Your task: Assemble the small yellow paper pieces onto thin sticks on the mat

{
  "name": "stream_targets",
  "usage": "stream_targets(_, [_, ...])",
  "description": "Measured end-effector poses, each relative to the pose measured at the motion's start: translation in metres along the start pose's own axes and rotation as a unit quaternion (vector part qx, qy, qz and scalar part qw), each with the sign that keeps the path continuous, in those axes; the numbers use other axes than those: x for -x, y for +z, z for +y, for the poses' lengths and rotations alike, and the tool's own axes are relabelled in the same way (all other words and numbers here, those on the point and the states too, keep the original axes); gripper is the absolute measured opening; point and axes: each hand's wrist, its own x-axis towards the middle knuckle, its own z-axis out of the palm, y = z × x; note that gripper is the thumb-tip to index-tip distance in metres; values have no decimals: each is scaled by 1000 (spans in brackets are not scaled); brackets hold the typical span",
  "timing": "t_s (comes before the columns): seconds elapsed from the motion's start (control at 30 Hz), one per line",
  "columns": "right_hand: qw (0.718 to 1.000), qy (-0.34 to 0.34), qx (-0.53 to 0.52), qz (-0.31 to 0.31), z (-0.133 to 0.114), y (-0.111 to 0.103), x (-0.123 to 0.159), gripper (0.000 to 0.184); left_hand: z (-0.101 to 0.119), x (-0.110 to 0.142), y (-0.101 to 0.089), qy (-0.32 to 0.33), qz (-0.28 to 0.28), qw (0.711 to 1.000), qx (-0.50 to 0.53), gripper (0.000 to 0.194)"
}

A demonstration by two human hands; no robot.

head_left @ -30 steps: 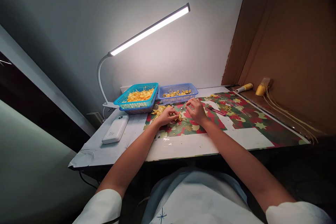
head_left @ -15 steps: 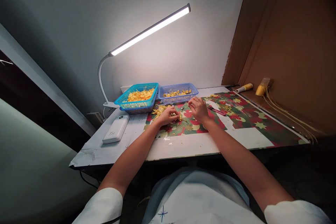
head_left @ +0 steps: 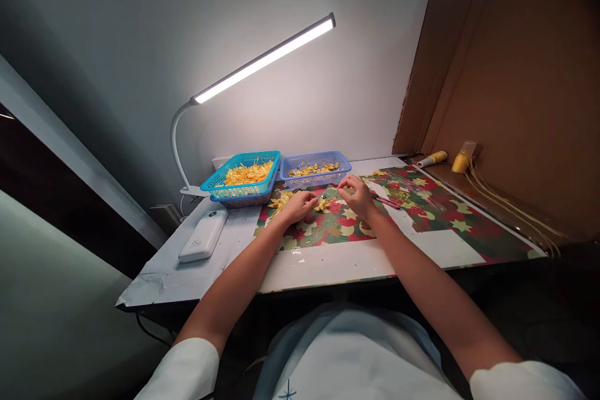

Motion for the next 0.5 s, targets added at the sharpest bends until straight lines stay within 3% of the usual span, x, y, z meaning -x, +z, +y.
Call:
stream_targets(0.13, [997, 13, -73, -22, -9, -6, 1, 11, 7, -16, 1, -49, -46, 997, -31, 45])
stream_targets(0.3, [988, 71, -127, -59, -7, -6, 2, 12, 18, -32, 0, -46, -116, 992, -2, 41])
stream_targets(0.43, [988, 117, -93, -24, 0, -2, 1, 16, 23, -39, -2, -28, -180, 983, -4, 34])
stream_targets(0.5, [992, 106, -46, -53, 2, 1, 2, 15, 23, -39, -2, -25, -185, 982, 5, 31])
